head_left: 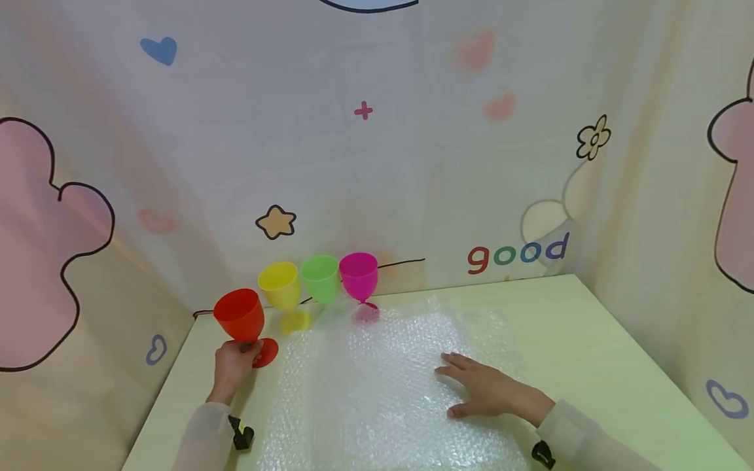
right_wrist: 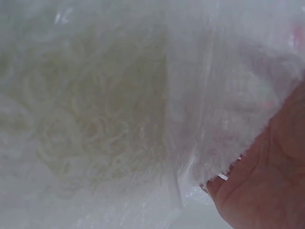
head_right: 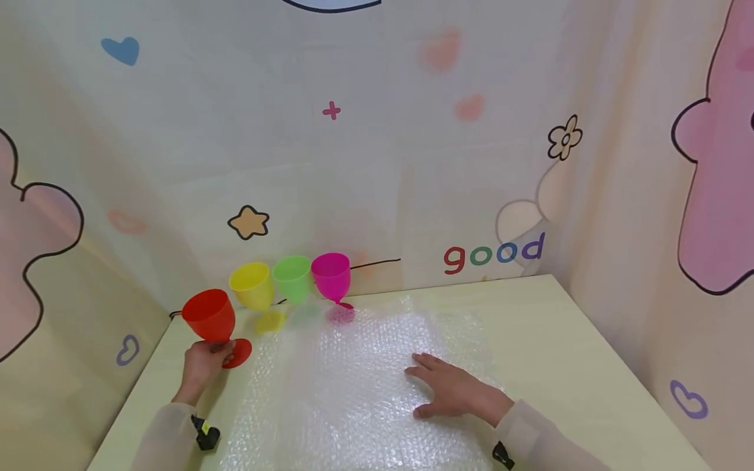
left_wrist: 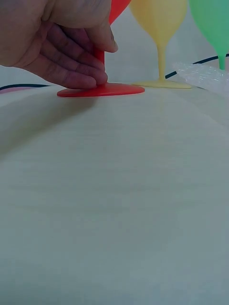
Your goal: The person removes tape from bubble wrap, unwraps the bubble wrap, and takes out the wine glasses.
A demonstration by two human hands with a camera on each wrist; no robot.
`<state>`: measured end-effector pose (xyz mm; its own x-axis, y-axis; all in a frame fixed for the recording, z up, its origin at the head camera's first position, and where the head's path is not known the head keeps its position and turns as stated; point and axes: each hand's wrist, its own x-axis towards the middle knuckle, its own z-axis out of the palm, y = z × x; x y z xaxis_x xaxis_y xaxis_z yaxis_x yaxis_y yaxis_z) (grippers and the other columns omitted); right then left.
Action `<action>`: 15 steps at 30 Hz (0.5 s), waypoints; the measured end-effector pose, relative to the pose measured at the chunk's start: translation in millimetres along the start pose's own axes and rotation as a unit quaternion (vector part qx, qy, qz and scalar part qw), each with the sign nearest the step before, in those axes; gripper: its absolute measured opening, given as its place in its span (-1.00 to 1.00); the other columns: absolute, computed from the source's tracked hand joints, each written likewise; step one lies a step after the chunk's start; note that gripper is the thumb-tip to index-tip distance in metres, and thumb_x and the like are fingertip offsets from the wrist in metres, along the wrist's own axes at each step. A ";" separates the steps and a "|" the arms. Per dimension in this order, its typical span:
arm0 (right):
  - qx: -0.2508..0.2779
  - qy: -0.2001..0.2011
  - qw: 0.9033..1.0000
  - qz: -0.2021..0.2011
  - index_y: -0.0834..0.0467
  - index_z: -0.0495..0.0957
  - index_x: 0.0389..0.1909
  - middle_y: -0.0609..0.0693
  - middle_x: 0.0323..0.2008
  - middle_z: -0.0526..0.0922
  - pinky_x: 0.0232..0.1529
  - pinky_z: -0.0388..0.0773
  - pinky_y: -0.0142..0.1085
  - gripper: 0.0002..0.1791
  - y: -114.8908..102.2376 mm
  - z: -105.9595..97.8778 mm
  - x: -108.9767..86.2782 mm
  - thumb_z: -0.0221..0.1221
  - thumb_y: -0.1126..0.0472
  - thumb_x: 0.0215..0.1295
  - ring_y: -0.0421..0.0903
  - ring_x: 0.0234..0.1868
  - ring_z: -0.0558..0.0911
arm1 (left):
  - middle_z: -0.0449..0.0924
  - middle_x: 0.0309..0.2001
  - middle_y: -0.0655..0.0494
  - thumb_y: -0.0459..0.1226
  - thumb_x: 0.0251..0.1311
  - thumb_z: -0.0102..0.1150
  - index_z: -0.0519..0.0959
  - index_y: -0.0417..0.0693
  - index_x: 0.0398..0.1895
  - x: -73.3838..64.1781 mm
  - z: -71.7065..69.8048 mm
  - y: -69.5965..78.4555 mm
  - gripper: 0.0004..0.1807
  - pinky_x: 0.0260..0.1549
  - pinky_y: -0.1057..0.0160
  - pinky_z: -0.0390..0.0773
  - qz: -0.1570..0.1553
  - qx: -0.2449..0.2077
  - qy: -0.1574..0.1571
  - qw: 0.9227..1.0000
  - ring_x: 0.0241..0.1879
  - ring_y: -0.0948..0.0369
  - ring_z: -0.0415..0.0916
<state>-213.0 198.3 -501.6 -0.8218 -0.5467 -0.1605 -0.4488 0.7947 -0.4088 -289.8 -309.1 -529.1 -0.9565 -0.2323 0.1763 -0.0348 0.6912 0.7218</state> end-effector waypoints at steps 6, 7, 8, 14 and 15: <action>0.002 0.001 1.000 -0.005 0.01 0.34 0.38 0.13 0.52 0.15 0.37 0.27 0.19 -0.12 0.4 1.4 3.5 0.34 -0.26 0.06 0.22 0.52 0.16 | 0.71 -0.49 -0.13 -0.25 0.24 0.26 0.70 -0.34 -0.36 0.5 0.4 -0.7 -0.75 -0.48 0.32 0.50 -0.003 -0.014 -0.011 1.000 -0.50 0.18 0.59; 0.003 0.000 1.000 -0.005 0.01 0.34 0.39 0.13 0.52 0.15 0.38 0.27 0.19 -0.12 0.5 2.0 3.4 0.34 -0.26 0.06 0.22 0.52 0.16 | 0.72 -0.48 -0.13 -0.26 0.25 0.25 0.70 -0.35 -0.34 0.1 1.1 -0.8 -0.75 -0.47 0.33 0.50 -0.006 -0.011 -0.018 1.000 -0.48 0.18 0.59; 0.004 -0.001 1.000 -0.004 0.01 0.33 0.39 0.12 0.52 0.15 0.38 0.27 0.19 -0.12 0.6 2.7 3.2 0.34 -0.26 0.06 0.21 0.52 0.16 | 0.72 -0.46 -0.13 -0.27 0.25 0.23 0.70 -0.35 -0.33 -0.5 1.7 -0.9 -0.76 -0.45 0.33 0.51 -0.008 -0.008 -0.025 1.000 -0.46 0.17 0.60; 0.000 -0.004 1.000 -0.003 0.02 0.33 0.39 0.13 0.52 0.16 0.38 0.26 0.19 -0.12 -0.2 2.4 1.6 0.34 -0.25 0.07 0.22 0.51 0.16 | 0.73 -0.42 -0.11 -0.33 0.23 0.17 0.69 -0.34 -0.25 -4.1 4.2 -0.1 -0.79 -0.40 0.32 0.53 0.002 0.018 -0.044 0.999 -0.39 0.12 0.62; -0.001 -0.002 1.000 -0.004 0.02 0.33 0.39 0.13 0.52 0.16 0.38 0.26 0.19 -0.12 -0.2 1.9 1.6 0.34 -0.25 0.07 0.22 0.51 0.16 | 0.73 -0.41 -0.11 -0.32 0.23 0.17 0.69 -0.34 -0.22 -5.0 4.1 0.0 -0.78 -0.41 0.33 0.52 0.003 0.021 -0.043 0.999 -0.39 0.12 0.62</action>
<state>-213.5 196.8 -503.5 -0.8167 -0.5539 -0.1617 -0.4554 0.7908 -0.4089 -286.2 -305.2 -532.8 -0.9780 -0.1693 0.1221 -0.0383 0.7206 0.6923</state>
